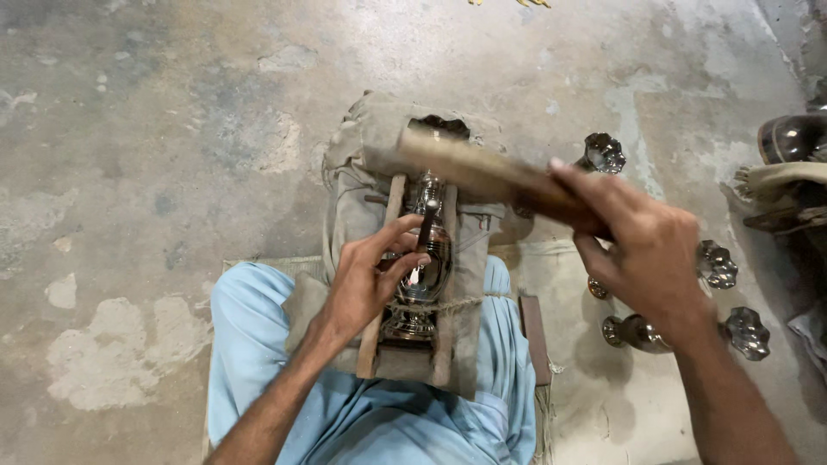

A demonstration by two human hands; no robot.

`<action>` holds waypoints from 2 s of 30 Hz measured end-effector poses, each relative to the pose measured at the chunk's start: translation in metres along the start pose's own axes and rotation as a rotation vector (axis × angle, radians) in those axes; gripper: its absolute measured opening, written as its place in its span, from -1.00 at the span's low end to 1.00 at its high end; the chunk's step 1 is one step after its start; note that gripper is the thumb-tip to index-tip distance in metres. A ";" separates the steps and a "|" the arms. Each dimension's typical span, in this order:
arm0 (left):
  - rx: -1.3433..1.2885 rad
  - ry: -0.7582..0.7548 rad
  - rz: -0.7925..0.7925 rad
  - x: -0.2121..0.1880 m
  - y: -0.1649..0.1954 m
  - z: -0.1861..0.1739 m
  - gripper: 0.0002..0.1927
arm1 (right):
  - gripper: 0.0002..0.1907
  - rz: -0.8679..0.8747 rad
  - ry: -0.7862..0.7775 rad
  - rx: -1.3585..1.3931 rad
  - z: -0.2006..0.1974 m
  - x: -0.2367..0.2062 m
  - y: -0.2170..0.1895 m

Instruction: The person sits on the floor and uses a hammer and chisel to emboss a decorative pattern onto a metal vessel clamped in a wooden jig. The person repeatedly strikes the chisel to create raised designs on the vessel's surface.

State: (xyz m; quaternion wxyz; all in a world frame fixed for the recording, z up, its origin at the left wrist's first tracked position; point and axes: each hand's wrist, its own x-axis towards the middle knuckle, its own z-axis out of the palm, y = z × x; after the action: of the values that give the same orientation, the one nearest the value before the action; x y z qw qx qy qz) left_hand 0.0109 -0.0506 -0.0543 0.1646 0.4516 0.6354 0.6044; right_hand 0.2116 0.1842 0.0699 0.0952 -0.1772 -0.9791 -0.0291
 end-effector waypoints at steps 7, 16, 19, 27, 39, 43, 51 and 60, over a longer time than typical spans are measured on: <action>-0.056 0.153 -0.174 -0.011 0.006 0.014 -0.49 | -0.26 -0.240 -0.054 -0.171 -0.030 0.049 -0.031; -0.132 0.380 -0.186 -0.028 0.001 0.032 -0.50 | -0.25 -0.297 -0.126 -0.153 -0.048 0.084 -0.077; -0.085 0.432 -0.247 -0.033 -0.001 0.037 -0.51 | -0.38 -0.320 -0.254 -0.067 -0.056 0.089 -0.084; -0.110 0.494 -0.222 -0.040 -0.008 0.043 -0.52 | -0.33 -0.453 -0.057 -0.195 -0.065 0.079 -0.093; -0.171 0.307 -0.207 -0.021 -0.007 0.029 -0.50 | -0.35 -0.149 -0.346 -0.388 -0.052 0.052 -0.047; -0.169 0.282 -0.098 -0.018 -0.007 0.027 -0.51 | -0.36 -0.085 -0.488 -0.423 -0.035 0.047 -0.035; -0.102 0.298 -0.110 -0.021 -0.007 0.028 -0.51 | -0.31 -0.171 -0.121 0.000 -0.053 0.046 -0.031; -0.131 0.292 -0.098 -0.020 -0.003 0.027 -0.52 | -0.27 -0.225 -0.140 -0.248 -0.057 0.047 -0.048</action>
State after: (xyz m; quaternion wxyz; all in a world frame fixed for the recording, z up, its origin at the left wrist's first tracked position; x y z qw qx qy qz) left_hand 0.0411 -0.0485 -0.0695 0.1287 0.3158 0.6331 0.6949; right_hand 0.1620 0.1504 0.1335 0.0004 -0.0788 -0.9859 -0.1479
